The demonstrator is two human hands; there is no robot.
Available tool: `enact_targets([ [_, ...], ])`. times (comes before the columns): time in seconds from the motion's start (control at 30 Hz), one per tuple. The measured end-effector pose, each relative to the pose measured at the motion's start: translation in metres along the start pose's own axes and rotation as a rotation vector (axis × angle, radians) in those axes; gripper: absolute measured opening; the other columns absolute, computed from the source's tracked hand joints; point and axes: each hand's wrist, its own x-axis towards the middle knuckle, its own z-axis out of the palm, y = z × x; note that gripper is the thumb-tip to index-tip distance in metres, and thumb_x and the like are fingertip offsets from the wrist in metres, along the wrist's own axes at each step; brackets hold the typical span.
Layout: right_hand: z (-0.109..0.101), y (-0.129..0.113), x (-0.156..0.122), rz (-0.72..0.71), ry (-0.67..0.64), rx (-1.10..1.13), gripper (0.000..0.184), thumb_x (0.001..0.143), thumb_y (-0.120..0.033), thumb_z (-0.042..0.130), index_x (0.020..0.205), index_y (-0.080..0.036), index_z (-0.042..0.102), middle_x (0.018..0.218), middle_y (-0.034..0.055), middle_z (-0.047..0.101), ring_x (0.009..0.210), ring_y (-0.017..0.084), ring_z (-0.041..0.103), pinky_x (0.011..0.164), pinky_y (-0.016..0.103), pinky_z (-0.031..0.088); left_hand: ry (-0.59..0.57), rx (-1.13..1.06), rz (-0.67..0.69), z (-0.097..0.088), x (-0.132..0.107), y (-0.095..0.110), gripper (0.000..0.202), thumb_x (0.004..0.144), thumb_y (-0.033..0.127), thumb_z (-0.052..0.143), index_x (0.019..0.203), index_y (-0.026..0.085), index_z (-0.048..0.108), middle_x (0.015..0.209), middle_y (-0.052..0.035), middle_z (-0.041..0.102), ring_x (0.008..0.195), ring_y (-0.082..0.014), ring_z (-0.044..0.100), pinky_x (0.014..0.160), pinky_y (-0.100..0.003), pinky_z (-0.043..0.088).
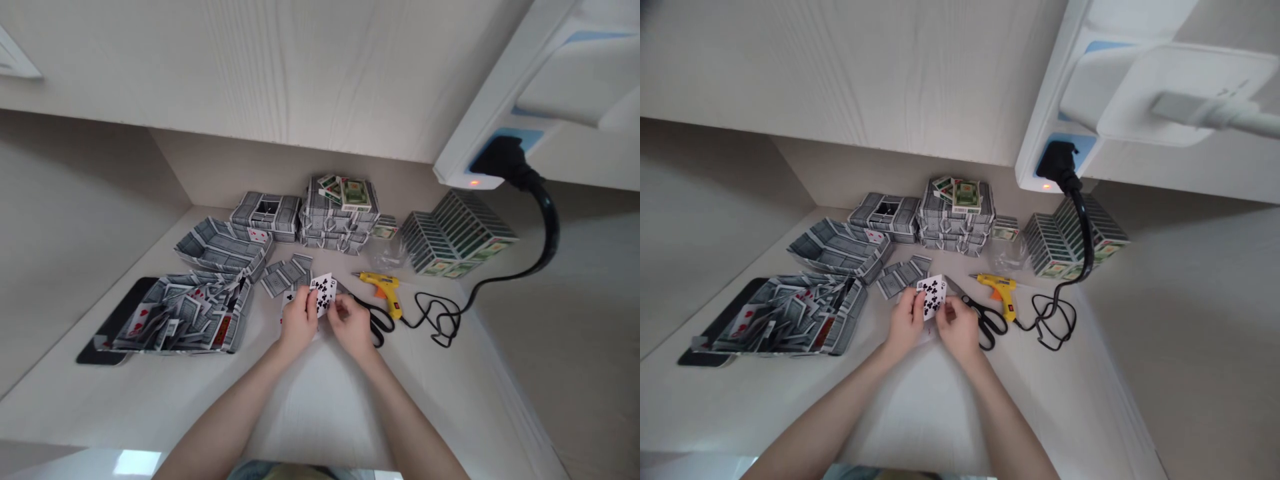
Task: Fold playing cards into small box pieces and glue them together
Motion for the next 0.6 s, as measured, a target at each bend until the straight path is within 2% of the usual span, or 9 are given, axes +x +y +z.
enact_targets([
  [0.17, -0.004, -0.004, 0.006, 0.19, -0.08, 0.499, 0.026, 0.077, -0.042, 0.053, 0.075, -0.017, 0.06, 0.067, 0.0024, 0.062, 0.055, 0.015, 0.056, 0.052, 0.027, 0.048, 0.01, -0.35, -0.113, -0.002, 0.01, 0.003, 0.024, 0.082, 0.039, 0.041, 0.079, 0.018, 0.052, 0.065, 0.0018, 0.053, 0.059, -0.0107, 0.046, 0.055, -0.019, 0.036],
  [0.3, -0.003, -0.008, 0.006, 0.32, -0.117, 0.724, 0.03, 0.075, -0.047, 0.055, 0.07, -0.018, 0.059, 0.061, -0.0003, 0.056, 0.051, 0.012, 0.05, 0.045, 0.024, 0.044, -0.038, -0.545, -0.199, -0.002, 0.013, 0.007, 0.025, 0.078, 0.041, 0.047, 0.078, 0.017, 0.053, 0.064, 0.0025, 0.052, 0.056, -0.0094, 0.045, 0.052, -0.018, 0.037],
  [0.43, -0.002, -0.005, 0.006, 0.346, -0.184, 0.77, 0.027, 0.07, -0.044, 0.062, 0.071, -0.018, 0.057, 0.06, -0.0027, 0.052, 0.05, 0.01, 0.047, 0.044, 0.022, 0.04, -0.095, -0.554, -0.184, -0.001, 0.009, 0.007, 0.025, 0.078, 0.041, 0.048, 0.076, 0.016, 0.053, 0.061, 0.0033, 0.049, 0.053, -0.0083, 0.043, 0.05, -0.018, 0.036],
  [0.6, 0.0, 0.007, 0.008, 0.306, -0.111, 0.666, 0.029, 0.07, -0.042, 0.062, 0.062, -0.018, 0.048, 0.053, -0.0045, 0.047, 0.048, 0.008, 0.04, 0.046, 0.021, 0.034, -0.125, -0.519, -0.155, -0.001, 0.007, 0.006, 0.029, 0.077, 0.042, 0.05, 0.067, 0.015, 0.052, 0.053, 0.0051, 0.042, 0.049, -0.0072, 0.038, 0.045, -0.017, 0.031],
])
